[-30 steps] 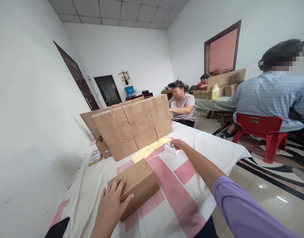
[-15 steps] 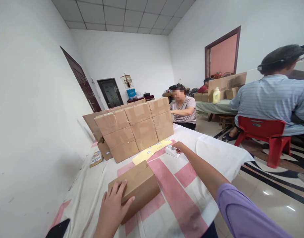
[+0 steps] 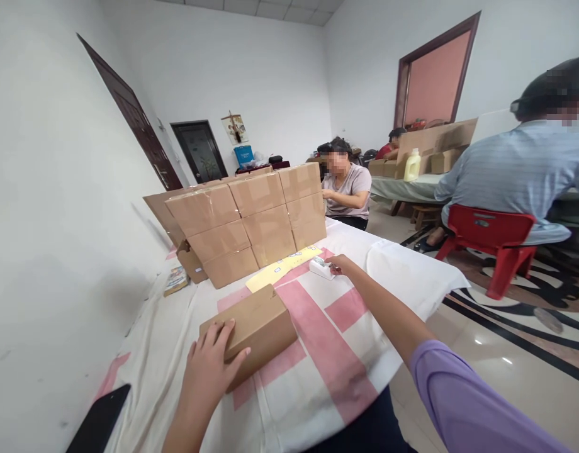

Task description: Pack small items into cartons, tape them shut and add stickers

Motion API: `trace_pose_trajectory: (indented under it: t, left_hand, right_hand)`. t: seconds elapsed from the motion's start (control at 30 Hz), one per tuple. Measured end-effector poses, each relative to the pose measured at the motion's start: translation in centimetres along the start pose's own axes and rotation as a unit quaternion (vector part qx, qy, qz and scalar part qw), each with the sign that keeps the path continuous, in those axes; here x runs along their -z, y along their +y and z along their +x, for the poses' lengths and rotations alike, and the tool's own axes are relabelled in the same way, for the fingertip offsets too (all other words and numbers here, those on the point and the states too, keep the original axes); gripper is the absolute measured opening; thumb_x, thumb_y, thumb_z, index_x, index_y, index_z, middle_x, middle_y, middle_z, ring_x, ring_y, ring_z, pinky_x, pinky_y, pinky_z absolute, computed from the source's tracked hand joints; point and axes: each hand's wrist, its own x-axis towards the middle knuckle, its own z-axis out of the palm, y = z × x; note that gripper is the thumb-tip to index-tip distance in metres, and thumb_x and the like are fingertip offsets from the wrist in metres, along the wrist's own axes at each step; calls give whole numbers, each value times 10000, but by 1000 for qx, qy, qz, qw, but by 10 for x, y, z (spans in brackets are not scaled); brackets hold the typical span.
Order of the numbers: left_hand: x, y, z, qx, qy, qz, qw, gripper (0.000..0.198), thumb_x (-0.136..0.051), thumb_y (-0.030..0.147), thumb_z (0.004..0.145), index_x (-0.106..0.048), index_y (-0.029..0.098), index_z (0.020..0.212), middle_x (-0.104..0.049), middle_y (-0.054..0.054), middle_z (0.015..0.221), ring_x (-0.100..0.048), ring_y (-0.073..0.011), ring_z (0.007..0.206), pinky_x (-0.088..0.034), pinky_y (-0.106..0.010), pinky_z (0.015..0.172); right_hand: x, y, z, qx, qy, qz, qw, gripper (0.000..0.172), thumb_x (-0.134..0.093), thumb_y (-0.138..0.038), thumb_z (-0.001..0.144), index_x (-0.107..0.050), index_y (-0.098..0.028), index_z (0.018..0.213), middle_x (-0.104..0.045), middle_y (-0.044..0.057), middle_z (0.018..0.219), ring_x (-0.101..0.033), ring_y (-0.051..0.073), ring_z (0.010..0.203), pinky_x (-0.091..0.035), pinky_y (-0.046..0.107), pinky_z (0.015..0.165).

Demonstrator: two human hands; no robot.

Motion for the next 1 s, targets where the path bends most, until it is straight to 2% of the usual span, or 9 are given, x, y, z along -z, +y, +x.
trace_pose_trajectory:
  t: [0.1, 0.2, 0.43, 0.6, 0.77, 0.9, 1.0]
  left_hand:
    - [-2, -1, 0, -10, 16, 3, 1000, 555, -524, 520, 896, -575, 195, 1343, -606, -138, 1334, -588, -346, 1186, -468, -512, 999]
    - [-4, -2, -1, -18, 36, 8, 999, 556, -544, 526, 882, -579, 194, 1327, -610, -143, 1318, -591, -353, 1179, -471, -509, 988]
    - [-4, -2, -3, -26, 49, 20, 998, 592, -527, 571, 888, -556, 197, 1345, -611, -141, 1300, -595, -355, 1155, -466, -504, 979]
    - [-5, -1, -3, -30, 58, 21, 998, 579, -525, 574, 880, -567, 199, 1320, -613, -151, 1292, -569, -369, 1214, -454, -509, 994]
    - [-5, 0, -5, -31, 78, 21, 996, 595, -518, 587, 881, -565, 190, 1323, -610, -156, 1305, -582, -370, 1185, -454, -504, 994]
    - [-2, 1, -5, -38, 71, 34, 996, 594, -491, 588, 904, -556, 178, 1330, -599, -163, 1312, -579, -361, 1184, -463, -494, 982]
    - [0, 2, -6, -43, 75, 47, 995, 592, -484, 586, 915, -547, 175, 1337, -591, -162, 1316, -579, -354, 1169, -465, -481, 979]
  right_hand:
    - [1, 6, 0, -29, 5, 6, 1000, 275, -630, -313, 978, -622, -142, 1194, -659, 73, 1119, -669, 170, 895, -597, 332, 747]
    - [1, 11, 3, -32, 0, 20, 999, 292, -629, -321, 978, -619, -143, 1210, -655, 82, 1148, -670, 181, 928, -597, 351, 775]
    - [6, 28, 14, -13, -28, 53, 998, 329, -636, -331, 972, -612, -138, 1238, -642, 101, 1204, -663, 209, 1002, -587, 394, 840]
    - [12, 38, 16, 11, -56, 77, 995, 304, -641, -321, 970, -624, -127, 1203, -655, 95, 1157, -670, 193, 955, -592, 367, 806]
    - [12, 44, 18, 25, -53, 100, 993, 229, -639, -298, 973, -642, -119, 1116, -674, 59, 1027, -669, 146, 823, -592, 299, 706]
    - [8, 51, 17, 44, -34, 118, 991, 141, -651, -252, 964, -640, -111, 956, -650, -5, 809, -624, 92, 637, -559, 228, 586]
    - [7, 55, 15, 59, -18, 131, 989, 144, -702, -186, 902, -603, -124, 817, -608, -28, 643, -582, 88, 518, -514, 196, 478]
